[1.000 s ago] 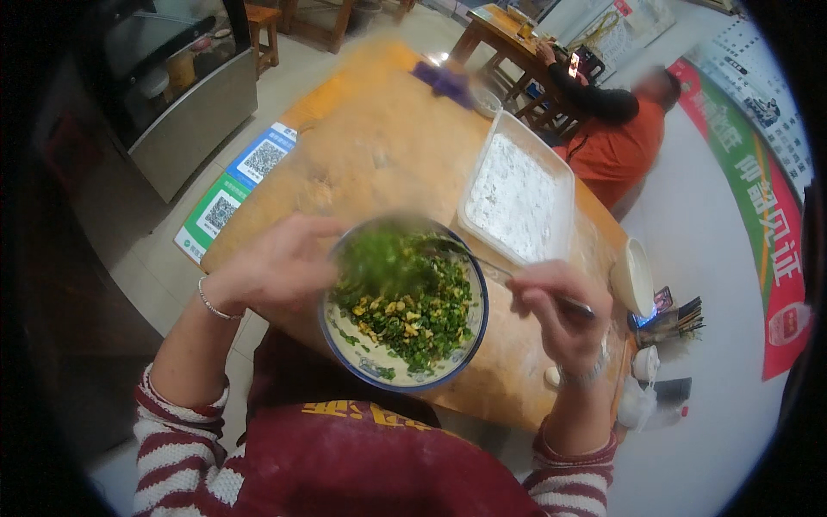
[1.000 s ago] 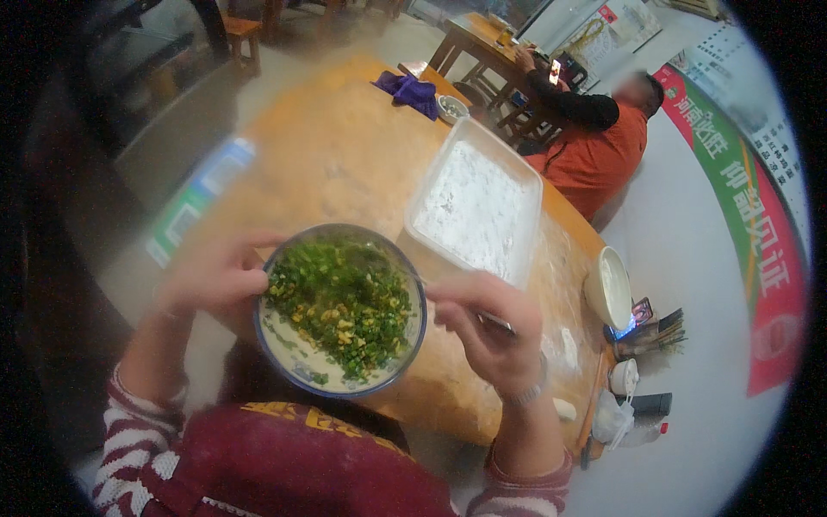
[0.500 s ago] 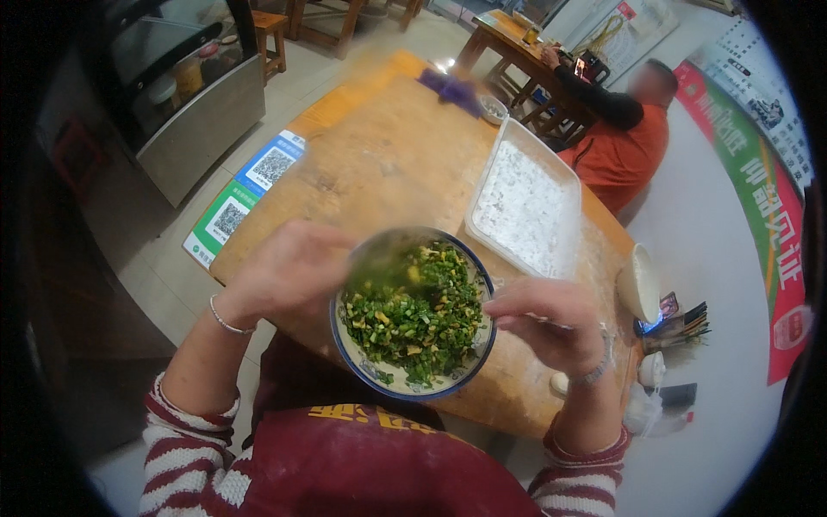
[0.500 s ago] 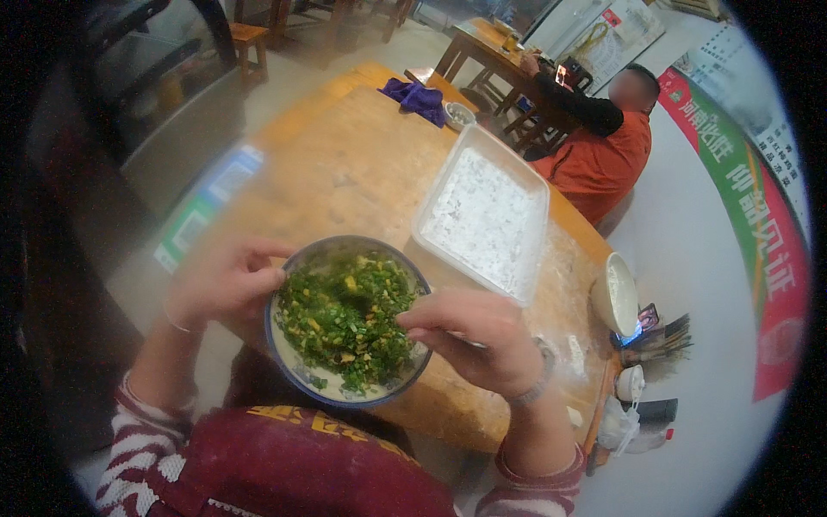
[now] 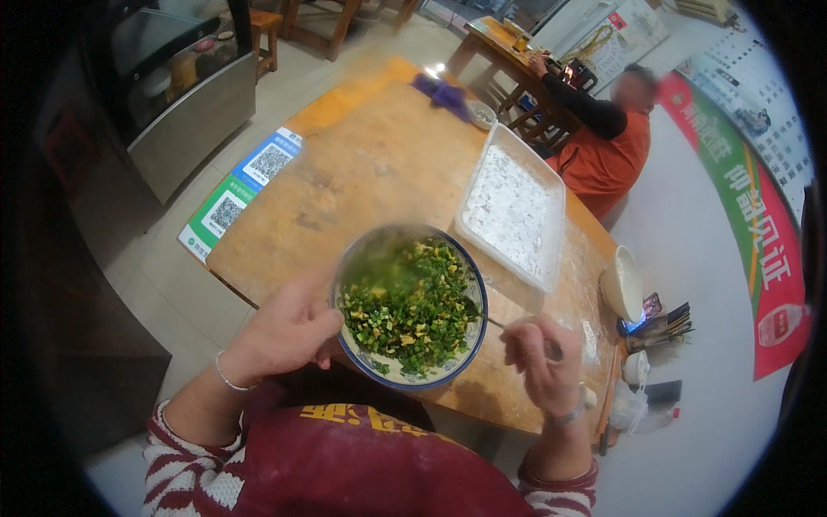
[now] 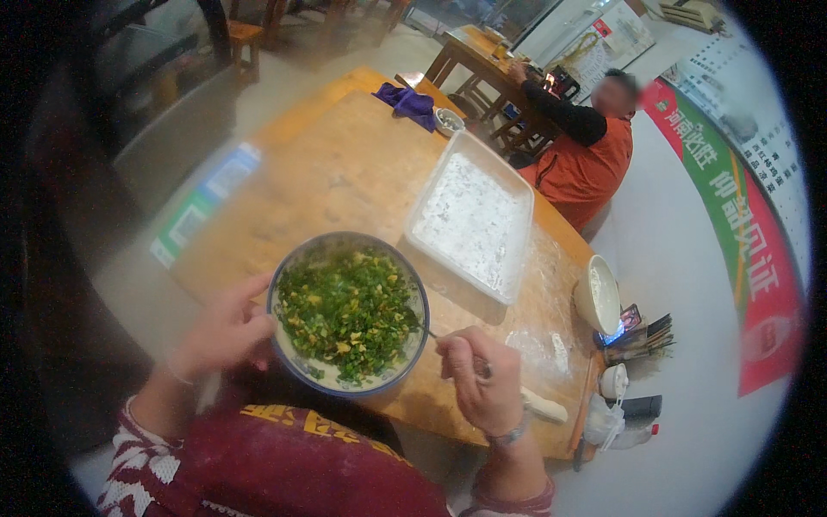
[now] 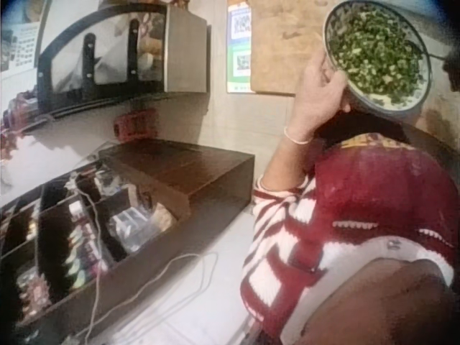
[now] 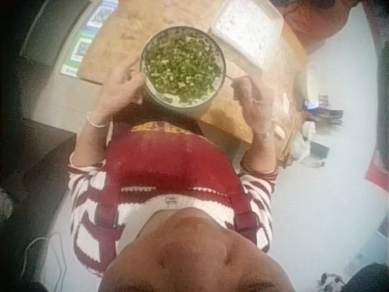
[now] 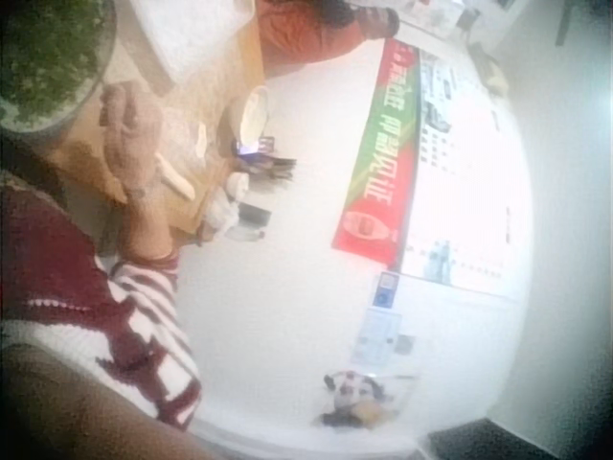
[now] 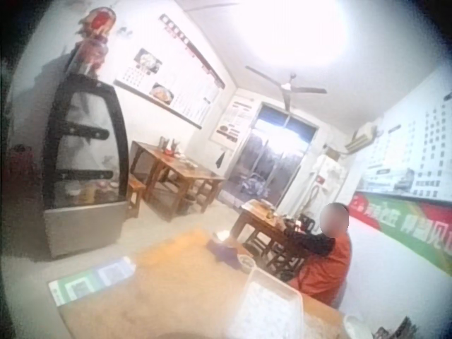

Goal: The person chops green leafy vegetables on a cutting board using a cleaver, then scrapes the chopped pieces into a bowl containing other ingredients. The person carries the bowl to a table and mixes the contents with a spoon.

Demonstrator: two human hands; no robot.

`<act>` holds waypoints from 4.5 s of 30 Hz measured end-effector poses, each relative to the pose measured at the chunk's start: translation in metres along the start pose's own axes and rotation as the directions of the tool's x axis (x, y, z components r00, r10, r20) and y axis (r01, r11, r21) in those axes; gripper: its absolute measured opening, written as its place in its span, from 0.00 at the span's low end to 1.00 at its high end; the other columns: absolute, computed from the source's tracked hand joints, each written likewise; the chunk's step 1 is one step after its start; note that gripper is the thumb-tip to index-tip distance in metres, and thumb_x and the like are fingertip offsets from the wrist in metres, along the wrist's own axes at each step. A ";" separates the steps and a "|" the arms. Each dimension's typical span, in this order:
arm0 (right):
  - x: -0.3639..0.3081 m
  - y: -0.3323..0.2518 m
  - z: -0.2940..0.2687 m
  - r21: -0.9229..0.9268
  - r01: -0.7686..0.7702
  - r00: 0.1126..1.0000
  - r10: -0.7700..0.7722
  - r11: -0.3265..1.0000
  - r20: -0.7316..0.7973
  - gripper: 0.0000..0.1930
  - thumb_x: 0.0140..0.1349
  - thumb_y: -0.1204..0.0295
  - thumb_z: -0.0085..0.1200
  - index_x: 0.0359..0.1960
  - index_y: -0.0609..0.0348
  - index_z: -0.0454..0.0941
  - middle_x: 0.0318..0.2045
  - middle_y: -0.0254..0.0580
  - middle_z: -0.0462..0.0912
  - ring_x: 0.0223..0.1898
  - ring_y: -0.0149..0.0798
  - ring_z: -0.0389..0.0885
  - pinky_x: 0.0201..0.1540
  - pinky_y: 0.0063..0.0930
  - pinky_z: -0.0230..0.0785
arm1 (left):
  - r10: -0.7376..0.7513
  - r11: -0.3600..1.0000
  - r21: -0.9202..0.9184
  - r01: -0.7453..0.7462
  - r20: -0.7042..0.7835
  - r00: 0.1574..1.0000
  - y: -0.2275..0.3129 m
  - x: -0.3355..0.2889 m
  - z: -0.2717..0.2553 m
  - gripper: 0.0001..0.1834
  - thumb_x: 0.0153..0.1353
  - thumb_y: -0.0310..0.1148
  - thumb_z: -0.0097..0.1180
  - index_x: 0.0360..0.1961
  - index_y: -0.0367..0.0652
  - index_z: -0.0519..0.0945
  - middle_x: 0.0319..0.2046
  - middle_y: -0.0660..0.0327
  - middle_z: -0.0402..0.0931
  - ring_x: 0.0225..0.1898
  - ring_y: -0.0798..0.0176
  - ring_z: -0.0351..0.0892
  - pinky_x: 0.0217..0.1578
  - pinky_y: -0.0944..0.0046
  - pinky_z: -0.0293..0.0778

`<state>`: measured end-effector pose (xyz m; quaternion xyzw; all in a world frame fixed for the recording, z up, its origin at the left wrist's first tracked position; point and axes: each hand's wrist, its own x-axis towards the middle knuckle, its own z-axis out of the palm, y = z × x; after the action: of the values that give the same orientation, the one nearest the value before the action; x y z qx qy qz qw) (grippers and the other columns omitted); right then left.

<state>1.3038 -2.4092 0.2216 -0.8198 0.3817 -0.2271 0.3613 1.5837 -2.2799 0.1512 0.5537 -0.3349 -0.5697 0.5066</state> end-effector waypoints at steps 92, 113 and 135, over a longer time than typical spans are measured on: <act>0.004 0.008 0.006 0.155 -0.284 0.958 0.271 0.946 0.098 0.14 0.73 0.71 0.50 0.33 0.68 0.82 0.19 0.37 0.81 0.18 0.28 0.77 0.21 0.20 0.68 | 0.169 0.970 0.205 -0.133 -0.172 0.970 -0.015 -0.002 0.028 0.28 0.62 0.23 0.46 0.66 0.37 0.69 0.20 0.66 0.75 0.15 0.74 0.69 0.16 0.71 0.65; -0.013 -0.050 0.041 0.117 0.028 0.997 -0.037 0.993 0.073 0.14 0.74 0.72 0.47 0.39 0.72 0.80 0.25 0.44 0.82 0.23 0.32 0.81 0.26 0.23 0.74 | 0.187 0.981 0.066 -0.180 -0.118 0.975 -0.011 -0.010 0.034 0.34 0.62 0.22 0.46 0.72 0.41 0.59 0.21 0.65 0.76 0.16 0.74 0.70 0.17 0.70 0.68; 0.061 -0.015 0.025 -0.056 0.595 0.743 -0.521 0.802 0.421 0.10 0.62 0.77 0.61 0.45 0.59 0.83 0.37 0.45 0.86 0.34 0.43 0.85 0.37 0.31 0.78 | 0.185 0.947 0.291 -0.135 -0.152 0.971 0.006 0.002 0.023 0.32 0.52 0.24 0.47 0.63 0.40 0.71 0.35 0.41 0.79 0.32 0.46 0.82 0.37 0.54 0.77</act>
<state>1.3641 -2.4396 0.2233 -0.9545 0.0588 -0.1229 0.2653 1.5633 -2.2877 0.1594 0.6387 -0.4092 -0.4222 0.4963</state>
